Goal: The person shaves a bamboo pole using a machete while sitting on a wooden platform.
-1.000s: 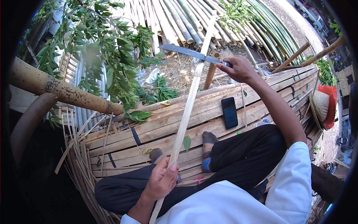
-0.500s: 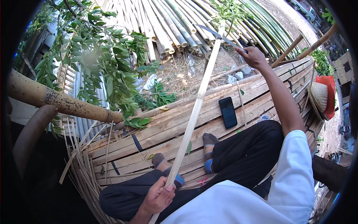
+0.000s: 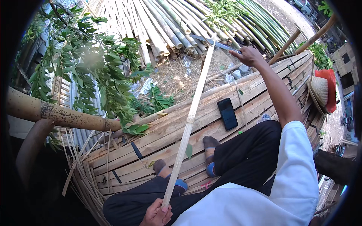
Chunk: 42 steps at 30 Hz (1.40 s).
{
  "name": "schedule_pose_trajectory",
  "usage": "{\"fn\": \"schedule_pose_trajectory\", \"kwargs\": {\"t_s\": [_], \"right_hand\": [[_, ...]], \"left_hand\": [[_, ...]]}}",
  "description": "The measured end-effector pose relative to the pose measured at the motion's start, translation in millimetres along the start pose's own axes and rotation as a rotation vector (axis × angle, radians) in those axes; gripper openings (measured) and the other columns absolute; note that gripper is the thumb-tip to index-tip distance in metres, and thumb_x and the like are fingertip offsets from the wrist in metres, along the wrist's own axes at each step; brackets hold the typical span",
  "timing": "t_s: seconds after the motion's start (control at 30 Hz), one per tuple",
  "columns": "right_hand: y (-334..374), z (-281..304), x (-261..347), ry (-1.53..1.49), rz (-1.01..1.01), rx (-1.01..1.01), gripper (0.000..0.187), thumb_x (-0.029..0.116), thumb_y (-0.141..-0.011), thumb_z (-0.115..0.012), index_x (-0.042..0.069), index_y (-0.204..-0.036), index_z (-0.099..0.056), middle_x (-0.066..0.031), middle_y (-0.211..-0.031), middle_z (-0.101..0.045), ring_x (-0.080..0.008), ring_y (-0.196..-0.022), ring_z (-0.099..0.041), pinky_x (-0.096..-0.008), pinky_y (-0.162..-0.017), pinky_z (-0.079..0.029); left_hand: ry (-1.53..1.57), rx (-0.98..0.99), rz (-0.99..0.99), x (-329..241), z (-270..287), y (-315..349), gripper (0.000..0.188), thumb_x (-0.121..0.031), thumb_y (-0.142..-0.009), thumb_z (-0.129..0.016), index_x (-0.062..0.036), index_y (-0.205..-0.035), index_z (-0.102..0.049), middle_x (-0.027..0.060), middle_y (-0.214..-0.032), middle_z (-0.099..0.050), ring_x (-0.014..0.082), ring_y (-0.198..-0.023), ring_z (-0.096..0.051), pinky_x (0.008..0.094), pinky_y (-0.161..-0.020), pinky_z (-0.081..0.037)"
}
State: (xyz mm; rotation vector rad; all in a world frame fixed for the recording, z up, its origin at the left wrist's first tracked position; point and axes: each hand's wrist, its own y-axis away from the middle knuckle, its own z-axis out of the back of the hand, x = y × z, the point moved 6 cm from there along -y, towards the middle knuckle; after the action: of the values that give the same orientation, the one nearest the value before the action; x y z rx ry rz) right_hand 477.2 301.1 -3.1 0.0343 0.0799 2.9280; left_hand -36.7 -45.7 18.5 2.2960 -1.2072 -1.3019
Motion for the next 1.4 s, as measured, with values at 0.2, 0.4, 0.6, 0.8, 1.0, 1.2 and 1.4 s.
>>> {"fn": "schedule_pose_trajectory", "kwargs": {"t_s": [0.2,0.4,0.6,0.8,1.0,1.2,1.4], "right_hand": [[14.8,5.3,31.1,-0.102,0.067,-0.046,0.079,0.082,-0.081,-0.036,0.011,-0.076,-0.071,-0.0144,-0.064,-0.061,-0.0314,-0.065,-0.063,-0.0419,-0.059,-0.049],[40.9,62.1,97.6,-0.184,0.25,-0.207,0.073,0.078,-0.083,-0.041,0.011,-0.064,-0.064,-0.0026,-0.048,-0.049,-0.0159,-0.049,-0.054,-0.0331,-0.047,-0.039],[99.1,60.9,170.7,-0.263,0.457,-0.05,0.06,0.063,-0.088,-0.053,0.01,-0.06,-0.055,-0.0023,-0.042,-0.041,-0.0179,-0.038,-0.043,-0.036,-0.044,-0.035],[114.0,44.5,198.6,-0.332,0.494,0.012,0.059,0.06,-0.09,-0.052,0.007,-0.065,-0.054,-0.01,-0.05,-0.051,-0.0281,-0.046,-0.055,-0.0418,-0.049,-0.043],[143.2,30.8,225.6,-0.138,0.79,0.01,0.04,0.044,-0.083,-0.063,0.006,-0.076,-0.055,-0.0116,-0.052,-0.056,-0.0305,-0.049,-0.061,-0.0443,-0.048,-0.047],[183.6,12.8,274.1,-0.165,1.077,0.036,0.012,0.018,-0.081,-0.055,0.006,-0.08,-0.053,-0.0125,-0.053,-0.057,-0.032,-0.049,-0.061,-0.0442,-0.045,-0.045],[-13.8,39.9,114.4,-0.234,-0.032,-0.1,0.022,0.022,-0.082,-0.06,0.002,-0.079,-0.068,-0.0145,-0.069,-0.067,-0.0287,-0.063,-0.067,-0.0415,-0.062,-0.053]], "left_hand": [[-0.61,-0.162,-0.032,7.3,26.6,2.4,0.027,-0.034,-0.1,-0.048,-0.0083,-0.093,-0.046,-0.004,-0.06,-0.039,0.0042,-0.045,-0.034,0.0186,-0.039,-0.026],[-0.46,-0.123,0.022,-17.2,16.0,-32.1,0.032,-0.031,-0.102,-0.042,-0.0038,-0.12,-0.039,0.0075,-0.076,-0.055,0.0103,-0.05,-0.05,0.023,-0.048,-0.046],[-0.298,-0.187,-0.057,-38.5,5.1,-65.4,0.032,-0.038,-0.103,-0.035,-0.0085,-0.111,-0.042,0.0035,-0.068,-0.046,0.0084,-0.047,-0.041,0.0209,-0.043,-0.039],[-0.148,-0.237,-0.091,-28.8,5.3,-70.5,0.028,-0.037,-0.103,-0.039,-0.0098,-0.095,-0.042,-0.0021,-0.062,-0.036,0.0044,-0.043,-0.029,0.0207,-0.037,-0.025],[-0.12,-0.317,-0.088,-35.3,12.2,-73.8,0.029,-0.038,-0.103,-0.039,-0.0097,-0.095,-0.042,-0.0017,-0.062,-0.036,0.0044,-0.042,-0.028,0.0212,-0.036,-0.022],[-0.19,-0.369,-0.129,-33.8,15.2,-72.3,0.028,-0.036,-0.103,-0.039,-0.0098,-0.094,-0.042,-0.0011,-0.06,-0.035,0.0052,-0.041,-0.028,0.0221,-0.035,-0.021],[-0.477,-0.2,-0.264,-36.4,-4.6,-66.5,0.027,-0.035,-0.103,-0.04,-0.0097,-0.093,-0.04,-0.002,-0.06,-0.035,0.0048,-0.041,-0.028,0.0216,-0.035,-0.021]]}}
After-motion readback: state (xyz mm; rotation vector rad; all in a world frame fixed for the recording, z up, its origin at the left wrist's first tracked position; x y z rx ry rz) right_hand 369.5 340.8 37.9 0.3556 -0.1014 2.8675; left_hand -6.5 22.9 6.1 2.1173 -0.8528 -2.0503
